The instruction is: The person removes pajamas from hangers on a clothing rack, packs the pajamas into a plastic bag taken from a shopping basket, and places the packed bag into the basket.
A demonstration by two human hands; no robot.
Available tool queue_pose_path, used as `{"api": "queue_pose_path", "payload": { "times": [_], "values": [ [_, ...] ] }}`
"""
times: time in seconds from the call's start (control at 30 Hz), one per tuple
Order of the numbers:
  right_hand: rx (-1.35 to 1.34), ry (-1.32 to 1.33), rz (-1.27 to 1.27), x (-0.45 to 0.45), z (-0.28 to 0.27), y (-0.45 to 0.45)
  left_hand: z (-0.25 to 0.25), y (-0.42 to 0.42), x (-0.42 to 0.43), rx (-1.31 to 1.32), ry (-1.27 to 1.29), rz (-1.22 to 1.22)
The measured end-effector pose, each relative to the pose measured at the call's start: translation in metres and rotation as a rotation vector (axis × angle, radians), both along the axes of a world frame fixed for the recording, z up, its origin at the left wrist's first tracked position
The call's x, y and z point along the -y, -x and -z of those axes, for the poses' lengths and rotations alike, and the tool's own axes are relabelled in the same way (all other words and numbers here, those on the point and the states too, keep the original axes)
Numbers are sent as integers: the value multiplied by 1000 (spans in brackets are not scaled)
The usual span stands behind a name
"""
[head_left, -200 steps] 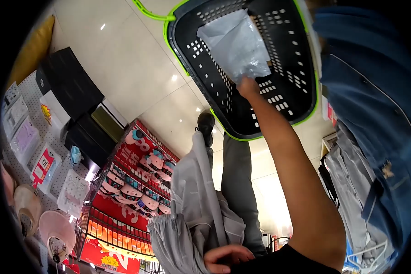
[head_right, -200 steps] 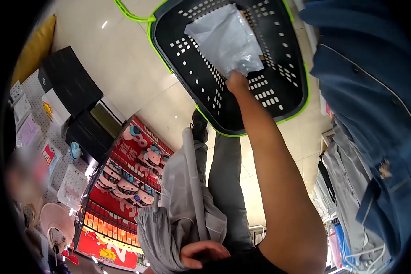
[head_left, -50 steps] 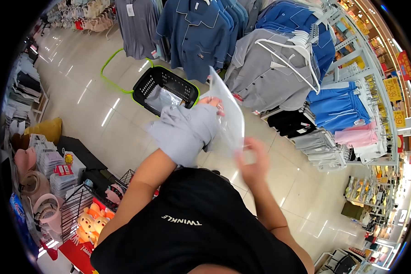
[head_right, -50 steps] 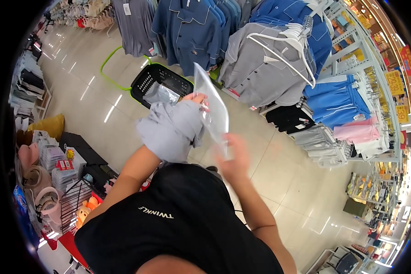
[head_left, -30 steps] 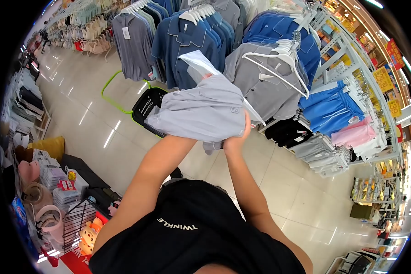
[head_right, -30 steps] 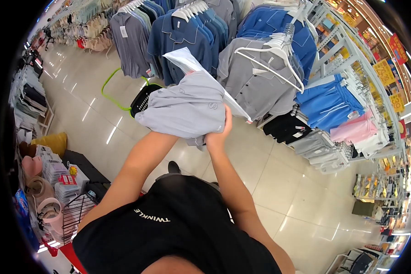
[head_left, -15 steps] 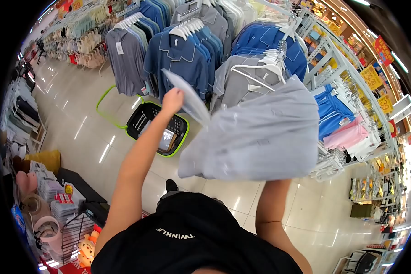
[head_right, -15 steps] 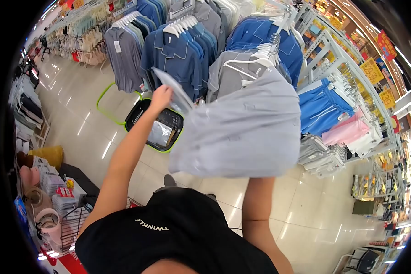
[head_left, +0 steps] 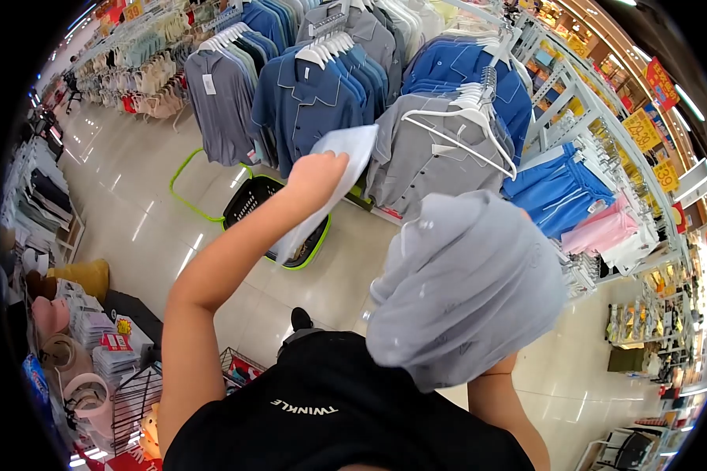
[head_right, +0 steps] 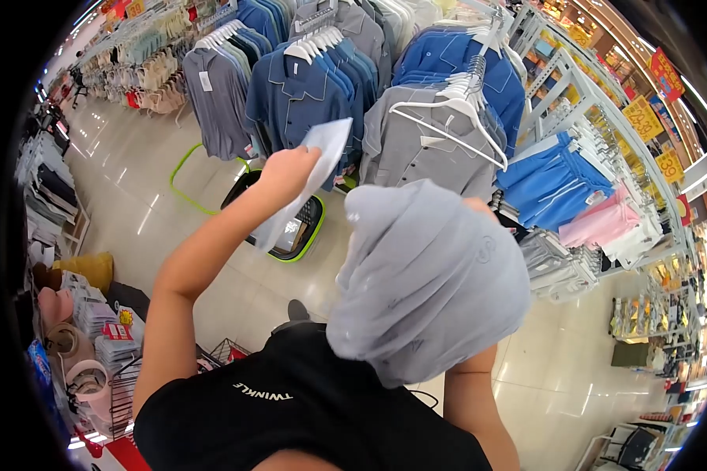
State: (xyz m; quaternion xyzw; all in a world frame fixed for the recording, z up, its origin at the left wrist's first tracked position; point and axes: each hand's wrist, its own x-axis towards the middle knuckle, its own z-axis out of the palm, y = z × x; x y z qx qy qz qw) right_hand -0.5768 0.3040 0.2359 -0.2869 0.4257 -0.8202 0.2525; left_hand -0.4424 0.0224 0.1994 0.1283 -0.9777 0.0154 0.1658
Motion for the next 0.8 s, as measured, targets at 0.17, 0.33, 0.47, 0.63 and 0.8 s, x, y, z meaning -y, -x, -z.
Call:
{"api": "queue_pose_path", "payload": {
  "times": [0.17, 0.33, 0.47, 0.63, 0.8],
  "values": [
    [-41, -48, -37, 8, 1, -9, -24, -8, -28, -135, -532, 204],
    [-97, -76, -67, 14, -4, -13, -45, -18, -50, -113, -852, 431],
    [-147, -90, -89, 16, -10, -14, -32, -16, -36, -144, -513, 552],
    [-224, -101, -128, 19, -21, -12, -37, -26, -31, 87, -1439, 536],
    [-315, -104, -171, 25, -35, -8, -43, -50, -59, -80, -1674, 757]
  ]
}}
